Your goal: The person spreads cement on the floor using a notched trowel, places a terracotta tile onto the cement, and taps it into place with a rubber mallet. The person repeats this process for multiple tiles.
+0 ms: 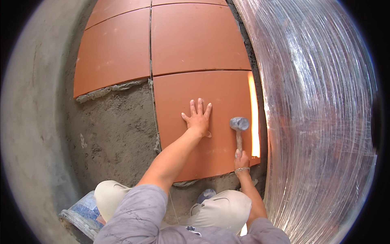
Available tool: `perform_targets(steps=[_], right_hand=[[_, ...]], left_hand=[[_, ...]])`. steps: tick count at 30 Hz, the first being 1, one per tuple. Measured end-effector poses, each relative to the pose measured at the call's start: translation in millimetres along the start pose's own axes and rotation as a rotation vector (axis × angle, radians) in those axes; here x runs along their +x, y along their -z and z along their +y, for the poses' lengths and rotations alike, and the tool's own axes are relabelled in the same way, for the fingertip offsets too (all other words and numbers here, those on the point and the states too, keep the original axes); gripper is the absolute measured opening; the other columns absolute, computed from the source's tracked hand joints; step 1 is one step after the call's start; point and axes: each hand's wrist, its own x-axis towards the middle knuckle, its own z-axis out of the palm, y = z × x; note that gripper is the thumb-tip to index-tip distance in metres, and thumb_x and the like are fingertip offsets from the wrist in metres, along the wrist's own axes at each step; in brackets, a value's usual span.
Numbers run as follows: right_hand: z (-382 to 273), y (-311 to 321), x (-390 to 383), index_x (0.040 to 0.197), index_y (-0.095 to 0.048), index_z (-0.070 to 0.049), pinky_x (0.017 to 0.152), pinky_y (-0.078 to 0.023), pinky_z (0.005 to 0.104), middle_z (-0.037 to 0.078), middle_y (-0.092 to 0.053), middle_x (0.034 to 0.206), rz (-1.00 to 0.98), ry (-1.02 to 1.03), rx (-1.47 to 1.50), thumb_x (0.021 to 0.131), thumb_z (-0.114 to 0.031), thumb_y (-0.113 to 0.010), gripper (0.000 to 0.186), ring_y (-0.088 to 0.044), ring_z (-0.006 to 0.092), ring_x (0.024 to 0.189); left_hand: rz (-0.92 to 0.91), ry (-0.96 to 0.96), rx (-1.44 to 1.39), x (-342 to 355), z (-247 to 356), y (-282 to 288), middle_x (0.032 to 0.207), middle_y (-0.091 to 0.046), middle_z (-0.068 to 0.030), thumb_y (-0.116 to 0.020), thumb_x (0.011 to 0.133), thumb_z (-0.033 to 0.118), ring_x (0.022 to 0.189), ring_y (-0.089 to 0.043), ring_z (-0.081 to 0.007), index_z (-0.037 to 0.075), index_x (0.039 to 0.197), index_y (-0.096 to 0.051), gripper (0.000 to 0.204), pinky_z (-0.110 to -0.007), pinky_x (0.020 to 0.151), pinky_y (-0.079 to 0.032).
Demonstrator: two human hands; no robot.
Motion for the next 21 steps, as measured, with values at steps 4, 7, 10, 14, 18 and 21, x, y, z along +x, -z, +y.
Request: perform_targets(steps=[4,7,10,14,18,21], right_hand=[[6,-2,-14,0.093,-0.057,0.001,0.070,-0.045,0.0540,0.030,-0.061,0.080,0.023,-0.041,0.176,0.097,-0.042,-0.049,0.044,-0.060,0.0505,0.081],[4,-9,-29,0.094,-0.057,0.001,0.070,-0.045,0.0540,0.030,-0.062,0.080,0.044,0.008,0.233,0.096,-0.041,-0.049,0.044,-0.060,0.0504,0.081],[1,-12,-35,0.095,-0.058,0.001,0.071,-0.046,0.0536,0.029,-0.063,0.080,0.094,0.078,0.051,0.097,-0.042,-0.049,0.045,-0.060,0.0501,0.082],[6,-11,-35,0.093,-0.059,0.001,0.072,-0.046,0.0531,0.029,-0.063,0.080,0.107,0.116,-0.080,0.097,-0.044,-0.047,0.047,-0.061,0.0498,0.082],[24,-9,-26,0.089,-0.058,0.002,0.071,-0.046,0.0529,0.029,-0.063,0.081,-0.067,-0.034,-0.072,0.098,-0.046,-0.045,0.050,-0.061,0.0485,0.081],[35,-4,-22,0.088,-0.058,0.002,0.069,-0.046,0.0516,0.028,-0.062,0.079,-0.079,-0.021,-0.085,0.098,-0.046,-0.046,0.050,-0.060,0.0472,0.077]], left_hand=[[0.037,-0.015,-0.026,-1,-4,-4,0.162,0.005,-0.0135,-0.090,0.059,0.040,0.148,0.005,-0.0413,0.025,0.156,-0.005,0.130,-0.073,0.107,-0.025],[0.047,-0.018,-0.036,-2,-6,-8,0.162,0.004,-0.0137,-0.089,0.061,0.040,0.148,0.004,-0.0403,0.024,0.156,-0.005,0.128,-0.072,0.107,-0.023],[0.074,-0.024,-0.041,0,-8,-10,0.162,0.003,-0.0138,-0.089,0.062,0.041,0.148,0.002,-0.0397,0.023,0.156,-0.006,0.127,-0.071,0.108,-0.022],[0.114,-0.028,-0.014,-4,-13,-18,0.162,0.001,-0.0145,-0.086,0.065,0.046,0.149,0.000,-0.0380,0.019,0.156,-0.009,0.122,-0.068,0.110,-0.022],[0.111,-0.040,0.000,-14,-20,-37,0.162,-0.002,-0.0155,-0.080,0.073,0.046,0.150,-0.003,-0.0337,0.009,0.155,-0.012,0.113,-0.058,0.115,-0.021],[0.085,-0.040,0.042,-28,-25,-63,0.162,-0.002,-0.0156,-0.078,0.076,0.042,0.150,-0.004,-0.0331,0.006,0.155,-0.011,0.110,-0.053,0.116,-0.021]])
